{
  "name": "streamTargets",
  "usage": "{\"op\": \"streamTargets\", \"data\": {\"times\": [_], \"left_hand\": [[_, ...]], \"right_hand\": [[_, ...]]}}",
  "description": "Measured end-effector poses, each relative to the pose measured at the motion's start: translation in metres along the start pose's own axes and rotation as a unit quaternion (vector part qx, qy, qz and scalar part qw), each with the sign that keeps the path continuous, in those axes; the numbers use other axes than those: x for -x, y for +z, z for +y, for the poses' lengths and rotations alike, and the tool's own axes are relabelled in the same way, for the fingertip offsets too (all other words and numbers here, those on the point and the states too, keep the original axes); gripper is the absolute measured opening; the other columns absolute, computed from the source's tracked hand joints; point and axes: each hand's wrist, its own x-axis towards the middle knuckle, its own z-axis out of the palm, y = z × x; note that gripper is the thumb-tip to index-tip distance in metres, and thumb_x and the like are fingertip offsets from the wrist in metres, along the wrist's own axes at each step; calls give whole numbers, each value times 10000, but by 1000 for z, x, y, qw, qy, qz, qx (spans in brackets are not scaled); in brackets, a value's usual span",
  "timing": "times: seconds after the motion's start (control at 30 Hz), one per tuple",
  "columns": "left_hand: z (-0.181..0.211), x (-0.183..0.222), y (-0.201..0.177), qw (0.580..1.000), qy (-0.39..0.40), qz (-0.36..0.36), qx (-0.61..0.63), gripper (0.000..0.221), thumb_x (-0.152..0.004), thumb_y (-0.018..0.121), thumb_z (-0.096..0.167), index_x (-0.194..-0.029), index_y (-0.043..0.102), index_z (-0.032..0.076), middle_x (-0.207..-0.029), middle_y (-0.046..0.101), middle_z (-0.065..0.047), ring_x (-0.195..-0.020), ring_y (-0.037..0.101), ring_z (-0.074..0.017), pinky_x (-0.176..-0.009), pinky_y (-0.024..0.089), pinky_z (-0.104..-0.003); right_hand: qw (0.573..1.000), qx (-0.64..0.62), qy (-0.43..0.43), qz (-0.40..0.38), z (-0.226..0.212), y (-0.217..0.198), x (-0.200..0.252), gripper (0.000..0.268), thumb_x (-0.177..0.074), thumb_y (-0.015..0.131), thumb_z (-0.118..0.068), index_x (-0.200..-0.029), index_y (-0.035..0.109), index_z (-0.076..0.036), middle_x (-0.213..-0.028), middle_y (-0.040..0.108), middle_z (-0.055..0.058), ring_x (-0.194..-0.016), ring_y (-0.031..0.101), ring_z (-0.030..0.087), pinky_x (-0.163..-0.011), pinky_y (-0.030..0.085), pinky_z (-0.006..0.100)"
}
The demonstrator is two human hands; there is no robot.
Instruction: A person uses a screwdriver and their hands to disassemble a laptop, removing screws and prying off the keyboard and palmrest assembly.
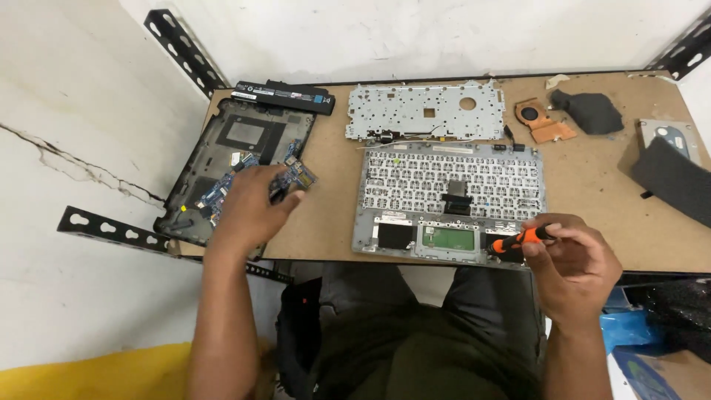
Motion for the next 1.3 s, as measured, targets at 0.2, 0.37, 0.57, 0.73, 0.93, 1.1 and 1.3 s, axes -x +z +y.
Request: {"op": "streamTargets", "data": {"times": [0.2, 0.37, 0.57, 0.73, 0.93, 1.1, 1.3], "left_hand": [[-44, -7, -16, 993, -98, 65, -26, 580, -756, 702, 382, -1247, 551, 112, -1225, 531, -173, -1190, 438, -351, -983, 348, -448], [-40, -4, -21, 990, -137, -4, -39, 868, -651, 763, 428, -1379, 420, 102, -1366, 459, -160, -1281, 379, -340, -1040, 309, -445], [-38, -5, -12, 985, -167, 3, -39, 925, -688, 714, 479, -1441, 305, 131, -1452, 347, -135, -1344, 286, -323, -1047, 285, -501], [-43, -23, 27, 986, 99, 129, -22, 665, -783, 683, 428, -1299, 500, 49, -1357, 418, -303, -1277, 360, -430, -1030, 280, -515], [87, -15, 32, 978, 157, -138, -14, 843, -756, 620, 589, -1396, 292, 148, -1538, 108, -152, -1395, 59, -349, -1092, 100, -566], [103, -48, 65, 970, 193, -145, 21, 725, -769, 650, 507, -1382, 397, 214, -1441, 270, -136, -1366, 123, -406, -1069, 108, -592], [95, -71, 76, 977, 211, -14, 33, 477, -813, 665, 327, -1223, 579, 99, -1188, 542, -229, -1190, 473, -455, -1001, 351, -547]], "right_hand": [[1000, 2, -5, 11, 4, 0, 1, 218, -875, 646, 1, -1032, 498, -26, -1008, 566, 165, -940, 657, 294, -660, 581, 285], [1000, -4, -8, 14, 1, 3, 2, 218, -880, 641, 4, -1044, 506, -45, -1019, 575, 160, -945, 656, 287, -720, 584, 313], [999, 10, -46, 23, 1, 9, -2, 169, -876, 635, 1, -997, 518, -9, -961, 565, 181, -907, 648, 303, -744, 563, 367], [995, 28, -54, 74, -5, 12, -24, 288, -867, 682, -80, -1086, 517, 7, -1003, 563, 169, -914, 664, 289, -679, 538, 293], [993, 57, -71, 81, 3, 16, -74, 316, -905, 677, -99, -1174, 542, -3, -1001, 552, 97, -824, 494, 134, -671, 464, 256], [995, 37, -90, 38, 46, 5, -117, 299, -900, 653, 6, -1169, 534, 65, -886, 466, 97, -659, 493, 134, -548, 450, 245], [999, 23, 14, -22, 86, -11, -166, 316, -885, 621, 89, -1196, 566, 81, -836, 445, 71, -598, 574, 139, -499, 512, 219]]}}
